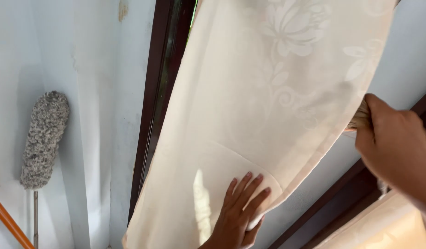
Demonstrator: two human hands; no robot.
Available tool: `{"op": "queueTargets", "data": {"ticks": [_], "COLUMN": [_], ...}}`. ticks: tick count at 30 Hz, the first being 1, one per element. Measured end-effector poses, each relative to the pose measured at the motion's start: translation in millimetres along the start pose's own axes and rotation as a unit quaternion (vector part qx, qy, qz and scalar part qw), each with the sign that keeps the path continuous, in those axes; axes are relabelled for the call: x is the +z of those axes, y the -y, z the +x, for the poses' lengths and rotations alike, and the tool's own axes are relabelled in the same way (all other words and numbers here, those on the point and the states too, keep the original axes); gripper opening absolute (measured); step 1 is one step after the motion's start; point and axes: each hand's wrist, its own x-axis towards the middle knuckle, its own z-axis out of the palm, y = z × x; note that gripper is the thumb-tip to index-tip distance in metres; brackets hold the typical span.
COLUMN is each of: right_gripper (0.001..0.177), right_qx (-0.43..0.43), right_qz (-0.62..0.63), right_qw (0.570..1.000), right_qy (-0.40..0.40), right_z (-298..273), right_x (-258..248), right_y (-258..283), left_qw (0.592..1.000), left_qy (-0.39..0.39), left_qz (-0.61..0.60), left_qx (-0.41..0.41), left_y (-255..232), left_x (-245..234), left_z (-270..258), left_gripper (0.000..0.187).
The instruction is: The person uses a long metal rod to adjust and gather a beige curtain, then secures it with a fabric tie-back. They then use a feather duster to clean the curtain fabric and the adjacent window frame.
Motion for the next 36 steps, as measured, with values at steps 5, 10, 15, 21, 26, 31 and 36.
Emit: {"op": "queueTargets", "data": {"ticks": [5,10,15,21,26,31,36], "right_gripper": [0.022,0.046,0.035,0.027,0.039,0.028,0.032], "right_qx": [-0.009,-0.101,-0.003,0.037,0.137,0.004,-0.150], "right_qz": [0.235,0.539,0.787,0.670,0.798,0.891,0.858], "right_qw": [0.963,0.824,0.607,0.725,0.514,0.450,0.488], "right_qy": [0.135,0.140,0.110,0.154,0.283,0.067,-0.061], "right_z": [-52,-72,-66,-83,-104,-60,-21], "right_x": [106,162,234,341,305,263,294], "right_y": [67,102,101,249,291,282,371], "left_qw": [0.985,0.962,0.959,0.967,0.933,0.937,0.928], "left_qy": [-0.159,-0.221,-0.212,-0.203,-0.175,-0.241,-0.183], "left_qz": [-0.054,-0.051,-0.003,0.062,0.076,0.119,0.237], "left_qx": [-0.049,-0.153,-0.188,-0.140,-0.305,-0.223,-0.224], "left_y": [-3,16,22,31,40,-13,4], "left_x": [-4,-38,-59,-67,-103,-149,-154], "left_z": [4,1,-3,-28,-36,8,-10], "left_gripper": [0.046,0.022,0.013,0.016,0.020,0.071,0.062]}}
